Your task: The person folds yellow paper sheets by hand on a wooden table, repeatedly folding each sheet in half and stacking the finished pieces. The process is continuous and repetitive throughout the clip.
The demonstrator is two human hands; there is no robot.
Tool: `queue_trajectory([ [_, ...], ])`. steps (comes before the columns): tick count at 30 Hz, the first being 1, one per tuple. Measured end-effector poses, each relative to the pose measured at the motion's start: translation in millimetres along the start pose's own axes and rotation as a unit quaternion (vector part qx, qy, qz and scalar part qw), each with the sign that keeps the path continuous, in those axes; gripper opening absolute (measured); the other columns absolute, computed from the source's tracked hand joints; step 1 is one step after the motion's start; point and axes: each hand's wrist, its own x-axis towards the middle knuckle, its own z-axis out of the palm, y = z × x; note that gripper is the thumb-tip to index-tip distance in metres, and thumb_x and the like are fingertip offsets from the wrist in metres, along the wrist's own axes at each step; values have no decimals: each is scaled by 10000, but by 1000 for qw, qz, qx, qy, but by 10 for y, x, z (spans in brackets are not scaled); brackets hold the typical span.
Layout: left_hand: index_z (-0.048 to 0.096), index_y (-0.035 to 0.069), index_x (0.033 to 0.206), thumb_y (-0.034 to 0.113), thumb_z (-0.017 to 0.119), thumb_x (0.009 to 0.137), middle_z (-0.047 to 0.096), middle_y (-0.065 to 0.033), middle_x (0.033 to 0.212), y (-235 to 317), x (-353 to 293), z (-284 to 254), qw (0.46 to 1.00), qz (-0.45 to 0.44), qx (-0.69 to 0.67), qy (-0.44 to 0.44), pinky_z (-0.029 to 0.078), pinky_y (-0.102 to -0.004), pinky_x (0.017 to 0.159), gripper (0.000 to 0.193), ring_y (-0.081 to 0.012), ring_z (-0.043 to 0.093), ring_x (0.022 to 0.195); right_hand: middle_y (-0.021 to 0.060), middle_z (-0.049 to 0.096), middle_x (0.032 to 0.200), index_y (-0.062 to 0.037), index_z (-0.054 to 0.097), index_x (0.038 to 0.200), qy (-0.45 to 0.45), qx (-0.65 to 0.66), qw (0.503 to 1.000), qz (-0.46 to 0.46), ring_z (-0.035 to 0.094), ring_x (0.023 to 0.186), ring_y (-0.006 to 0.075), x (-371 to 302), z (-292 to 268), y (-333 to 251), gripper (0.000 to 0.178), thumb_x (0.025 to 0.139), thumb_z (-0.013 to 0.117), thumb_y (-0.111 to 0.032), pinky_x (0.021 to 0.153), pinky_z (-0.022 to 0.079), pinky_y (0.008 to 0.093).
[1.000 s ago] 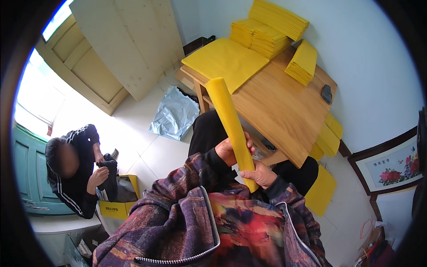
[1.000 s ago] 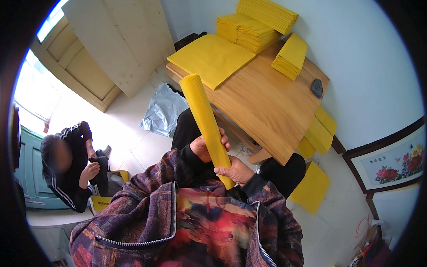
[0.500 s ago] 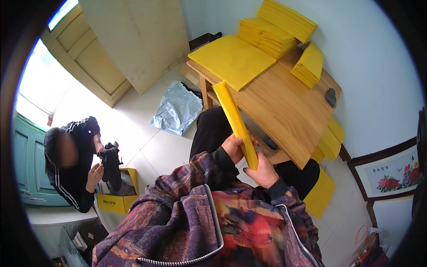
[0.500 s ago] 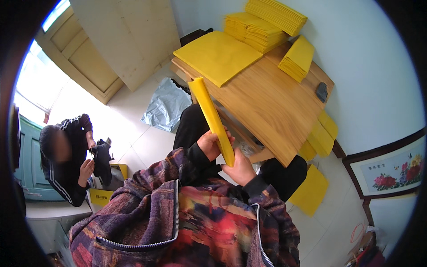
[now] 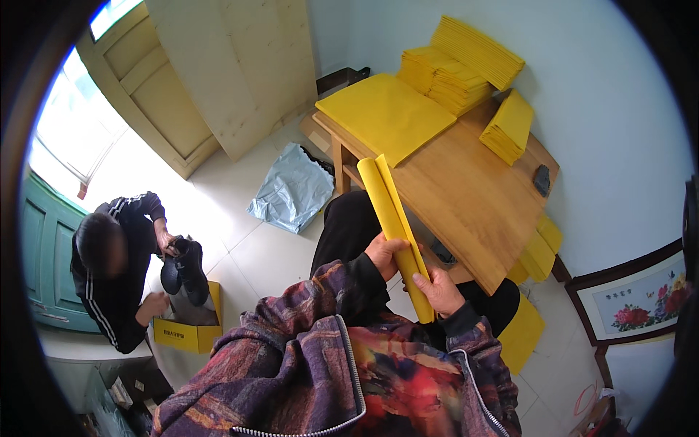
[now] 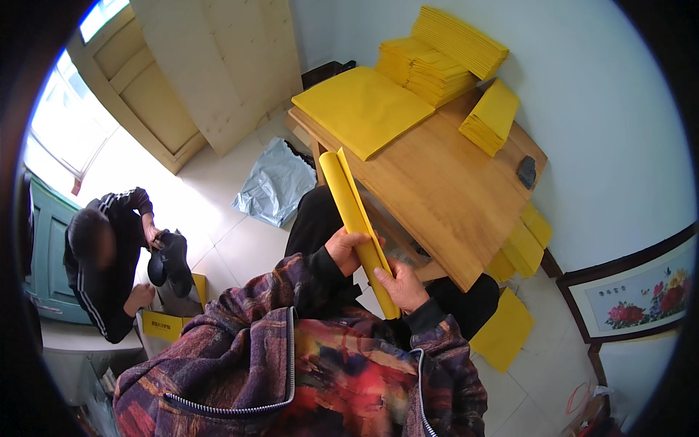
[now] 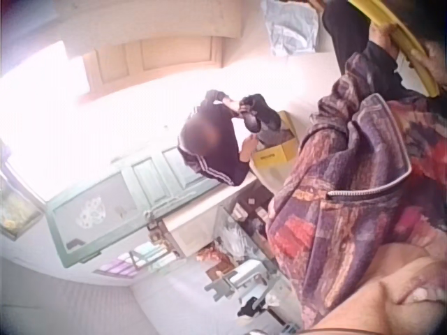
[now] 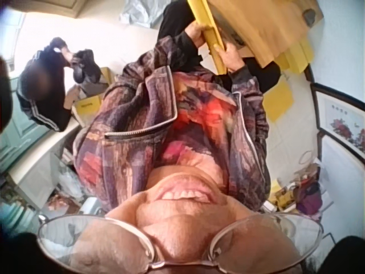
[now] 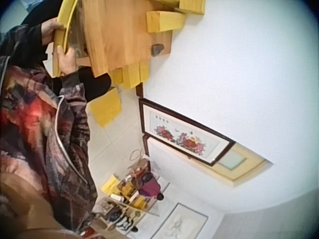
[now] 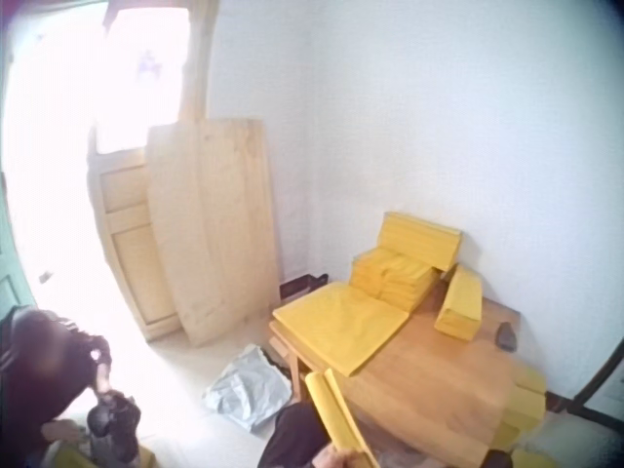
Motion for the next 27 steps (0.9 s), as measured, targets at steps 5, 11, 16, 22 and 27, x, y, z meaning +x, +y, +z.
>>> queue_trajectory([
  [5, 515, -5, 1138, 9, 546, 801, 620, -187, 1055, -129, 26, -19, 1000, 13, 5, 13, 465, -483, 943, 339, -339, 607, 1007, 88, 637, 833, 9, 590, 1036, 39, 47, 998, 31, 594, 717, 168, 11, -54, 66, 323, 941, 557, -298, 666, 482, 316],
  [11, 519, -32, 1165, 23, 553, 806, 612, -219, 1124, -220, 108, -27, 997, -45, 10, -55, 459, -483, 956, 364, -348, 593, 1041, 255, 603, 752, 23, 587, 821, 128, -294, 946, -48, 602, 745, 428, -58, -129, -83, 255, 865, 526, -220, 647, 458, 486],
  [16, 525, -33, 1145, -2, 531, 796, 609, -205, 1109, -370, 419, 232, 991, -80, -24, -101, 431, -482, 992, 351, -341, 567, 1085, 243, 607, 736, 22, 574, 806, 188, -385, 902, -58, 610, 714, 401, -146, -394, -384, 218, 853, 555, -190, 615, 463, 450],
  [22, 526, 22, 1207, 218, 626, 870, 597, -125, 1158, -475, 975, 671, 977, -140, 19, -162, 416, -466, 970, 403, -260, 543, 1110, 224, 632, 810, -2, 603, 843, 170, -485, 858, -12, 613, 778, 411, -16, -1198, -806, 191, 852, 558, -187, 666, 474, 485],
  [27, 441, 62, 1288, 247, 610, 919, 603, -103, 1147, -442, 837, 594, 967, -226, 118, -6, 462, -401, 903, 446, -243, 581, 1057, 207, 659, 859, -46, 667, 884, 172, -567, 804, 47, 631, 836, 400, 485, -1935, -823, 160, 826, 562, -153, 723, 498, 471],
])
